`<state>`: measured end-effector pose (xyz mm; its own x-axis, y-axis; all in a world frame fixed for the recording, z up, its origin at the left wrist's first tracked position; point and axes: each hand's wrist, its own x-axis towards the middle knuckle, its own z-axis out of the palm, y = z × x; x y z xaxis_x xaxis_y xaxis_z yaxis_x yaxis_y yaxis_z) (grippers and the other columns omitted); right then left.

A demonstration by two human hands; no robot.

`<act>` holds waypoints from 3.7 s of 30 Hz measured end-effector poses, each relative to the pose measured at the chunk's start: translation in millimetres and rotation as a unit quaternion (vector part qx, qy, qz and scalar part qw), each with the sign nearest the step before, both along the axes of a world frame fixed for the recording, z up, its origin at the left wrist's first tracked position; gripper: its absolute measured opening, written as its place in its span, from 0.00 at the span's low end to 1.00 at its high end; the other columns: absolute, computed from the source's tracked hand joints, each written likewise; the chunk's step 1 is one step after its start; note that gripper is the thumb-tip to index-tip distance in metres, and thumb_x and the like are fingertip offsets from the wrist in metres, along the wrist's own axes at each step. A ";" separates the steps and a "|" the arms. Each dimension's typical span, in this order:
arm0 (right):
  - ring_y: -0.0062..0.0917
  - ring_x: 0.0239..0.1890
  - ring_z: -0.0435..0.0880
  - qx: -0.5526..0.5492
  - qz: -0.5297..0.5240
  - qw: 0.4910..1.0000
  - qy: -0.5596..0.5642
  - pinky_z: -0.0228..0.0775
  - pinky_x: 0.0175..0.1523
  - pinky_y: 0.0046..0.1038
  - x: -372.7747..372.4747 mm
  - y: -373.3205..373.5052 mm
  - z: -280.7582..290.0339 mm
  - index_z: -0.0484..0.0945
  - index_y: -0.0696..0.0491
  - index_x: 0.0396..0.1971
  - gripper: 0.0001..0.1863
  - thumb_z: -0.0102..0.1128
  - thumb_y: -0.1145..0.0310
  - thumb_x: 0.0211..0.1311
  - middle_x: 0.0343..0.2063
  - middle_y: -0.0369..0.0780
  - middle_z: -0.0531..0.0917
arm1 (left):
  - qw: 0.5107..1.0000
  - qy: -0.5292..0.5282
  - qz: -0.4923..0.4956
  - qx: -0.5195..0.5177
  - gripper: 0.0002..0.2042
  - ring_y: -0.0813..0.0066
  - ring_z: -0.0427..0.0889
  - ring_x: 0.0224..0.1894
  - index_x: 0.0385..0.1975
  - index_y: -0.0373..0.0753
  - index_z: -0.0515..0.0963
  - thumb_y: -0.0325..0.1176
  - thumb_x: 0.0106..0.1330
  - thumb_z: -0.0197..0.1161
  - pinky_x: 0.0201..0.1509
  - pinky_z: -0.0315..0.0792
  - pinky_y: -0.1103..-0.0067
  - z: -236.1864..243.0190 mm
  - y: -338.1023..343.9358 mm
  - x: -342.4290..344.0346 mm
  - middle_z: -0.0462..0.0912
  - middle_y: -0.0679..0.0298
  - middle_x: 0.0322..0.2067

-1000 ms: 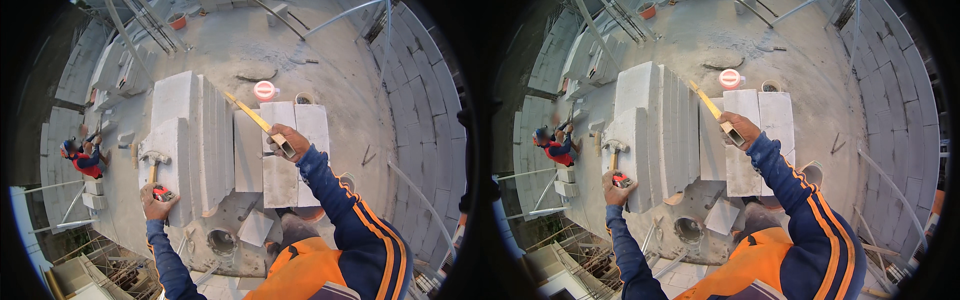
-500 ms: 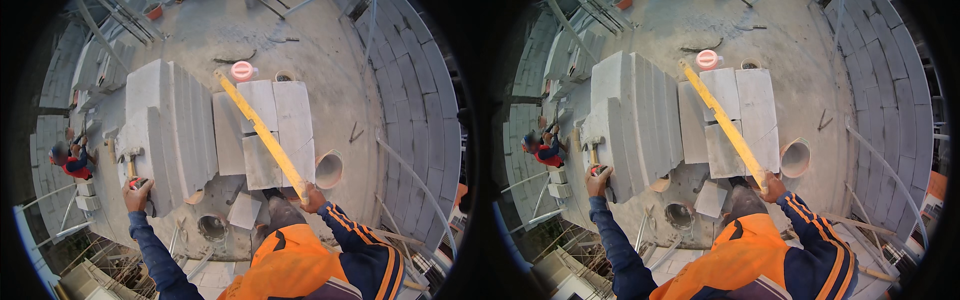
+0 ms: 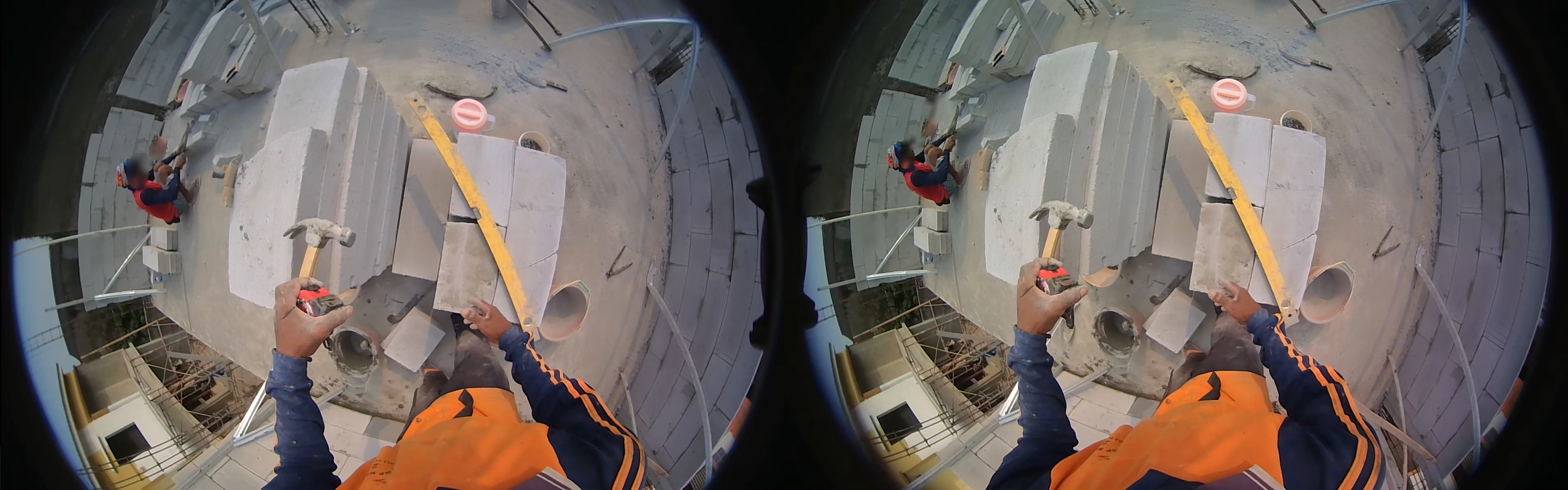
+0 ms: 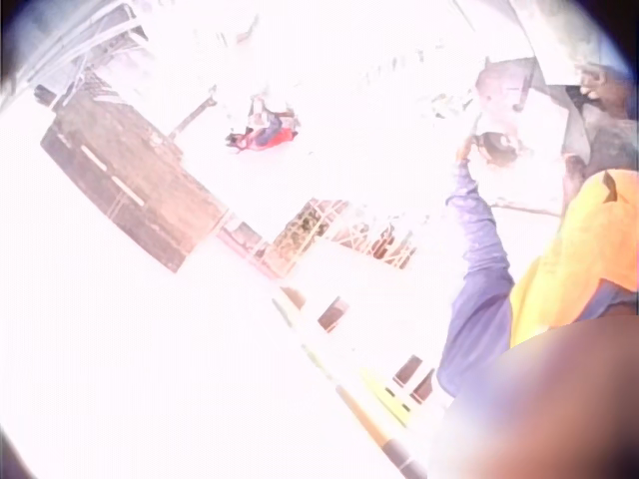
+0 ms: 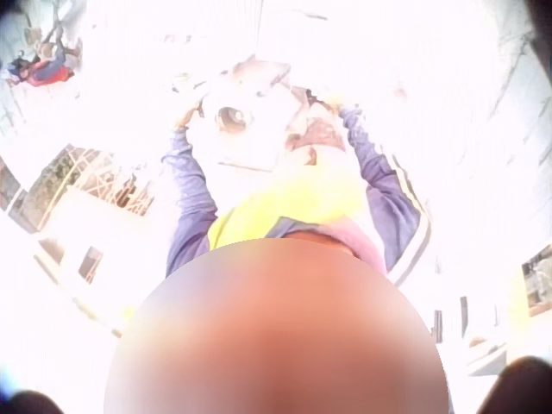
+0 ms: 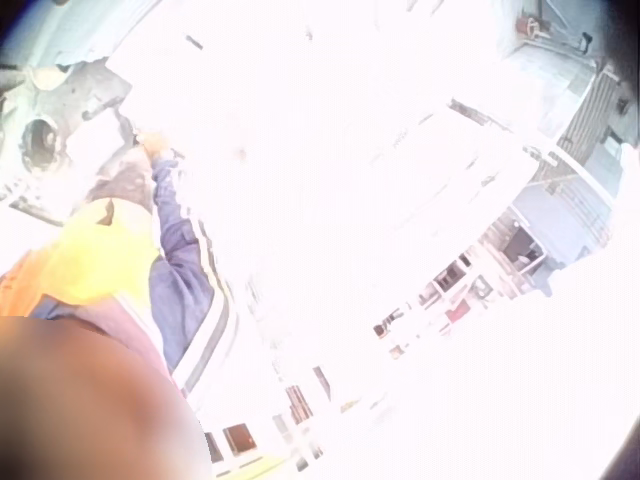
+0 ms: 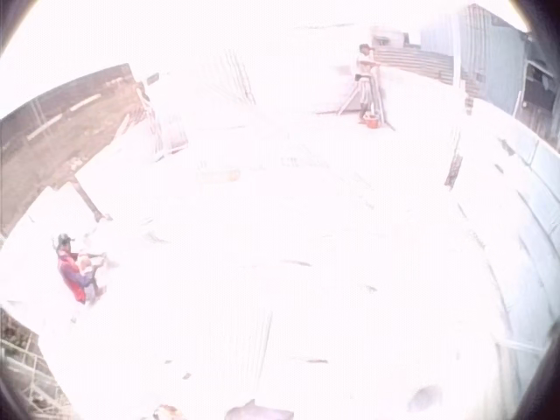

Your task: The person scoops mortar from a bucket and spreads it along the top of a partially built wall. They then pick up a white block, place it on the mortar, and use a hammer and spirit level to adjust its position. The person also uses a tape measure to measure the wall and a block.

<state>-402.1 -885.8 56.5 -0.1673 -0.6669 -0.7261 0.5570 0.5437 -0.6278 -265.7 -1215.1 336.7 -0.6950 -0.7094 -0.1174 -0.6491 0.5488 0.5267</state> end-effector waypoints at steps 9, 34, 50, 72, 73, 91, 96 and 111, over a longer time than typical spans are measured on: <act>0.35 0.47 0.81 -0.120 -0.362 0.887 -0.260 0.78 0.50 0.35 7.3 -79.4 44.3 0.56 0.59 0.64 0.31 0.54 0.60 0.69 0.47 0.48 0.77 | 0.931 0.039 -0.033 0.361 0.26 0.68 0.79 0.40 0.40 0.39 0.80 0.47 0.45 0.78 0.45 0.74 0.73 -154.5 161.2 -24.0 0.78 0.59 0.43; 0.50 0.52 0.74 0.427 -0.031 0.669 0.607 0.69 0.56 0.43 -166.6 0.5 -161.1 0.70 0.62 0.51 0.23 0.61 0.71 0.54 0.45 0.56 0.77 | 0.824 0.084 0.365 0.425 0.25 0.67 0.85 0.32 0.26 0.31 0.84 0.53 0.66 0.61 0.39 0.78 0.72 -442.7 158.8 -0.6 0.86 0.53 0.32; 0.51 0.64 0.65 -0.108 -0.080 0.848 0.512 0.61 0.66 0.39 -127.1 -453.5 135.8 0.64 0.65 0.62 0.45 0.58 0.40 0.60 0.54 0.61 0.68 | 0.577 0.648 0.373 0.330 0.28 0.61 0.76 0.57 0.63 0.37 0.65 0.50 0.69 0.55 0.61 0.70 0.66 -128.3 -82.6 56.6 0.74 0.58 0.57; 0.37 0.50 0.77 0.085 -0.008 0.918 0.386 0.68 0.57 0.32 -30.8 -92.4 117.1 0.66 0.72 0.56 0.42 0.71 0.55 0.51 0.49 0.55 0.76 | 0.748 0.281 0.381 0.465 0.27 0.65 0.74 0.59 0.59 0.37 0.67 0.34 0.60 0.68 0.64 0.67 0.71 -181.7 261.0 211.2 0.74 0.57 0.57; 0.44 0.51 0.77 0.149 0.053 0.898 0.412 0.68 0.56 0.36 -15.0 -94.3 93.9 0.69 0.68 0.53 0.40 0.72 0.52 0.49 0.50 0.59 0.74 | 0.740 0.277 0.374 0.485 0.28 0.64 0.74 0.59 0.59 0.37 0.67 0.34 0.60 0.68 0.64 0.67 0.70 -191.9 269.6 223.6 0.74 0.57 0.57; 0.36 0.44 0.81 0.080 0.195 0.930 0.302 0.73 0.50 0.34 210.9 -153.5 -317.9 0.73 0.57 0.52 0.30 0.70 0.58 0.50 0.42 0.47 0.81 | 0.318 0.490 0.671 0.457 0.27 0.57 0.72 0.60 0.65 0.36 0.63 0.38 0.68 0.59 0.62 0.68 0.61 -579.7 314.3 437.4 0.71 0.54 0.61; 0.29 0.47 0.76 0.130 0.152 0.972 0.124 0.70 0.52 0.36 210.4 -136.5 -392.4 0.75 0.51 0.48 0.19 0.61 0.66 0.54 0.44 0.42 0.78 | 0.381 0.464 0.688 0.407 0.35 0.63 0.67 0.64 0.72 0.38 0.51 0.33 0.67 0.60 0.65 0.64 0.67 -661.6 333.0 441.8 0.66 0.57 0.64; 0.32 0.40 0.87 0.197 0.333 0.918 0.084 0.79 0.45 0.36 241.0 -39.2 -244.3 0.77 0.55 0.52 0.20 0.60 0.59 0.66 0.43 0.42 0.85 | 0.668 0.196 0.583 0.419 0.25 0.66 0.83 0.47 0.38 0.24 0.81 0.48 0.66 0.62 0.54 0.74 0.77 -540.6 284.5 431.9 0.85 0.48 0.42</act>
<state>-161.1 -924.9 -187.8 0.0502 -0.3539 -0.9339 -0.0683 0.9317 -0.3568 166.2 -930.6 -203.9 0.1784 -0.5946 -0.7840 -0.0990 -0.8035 0.5870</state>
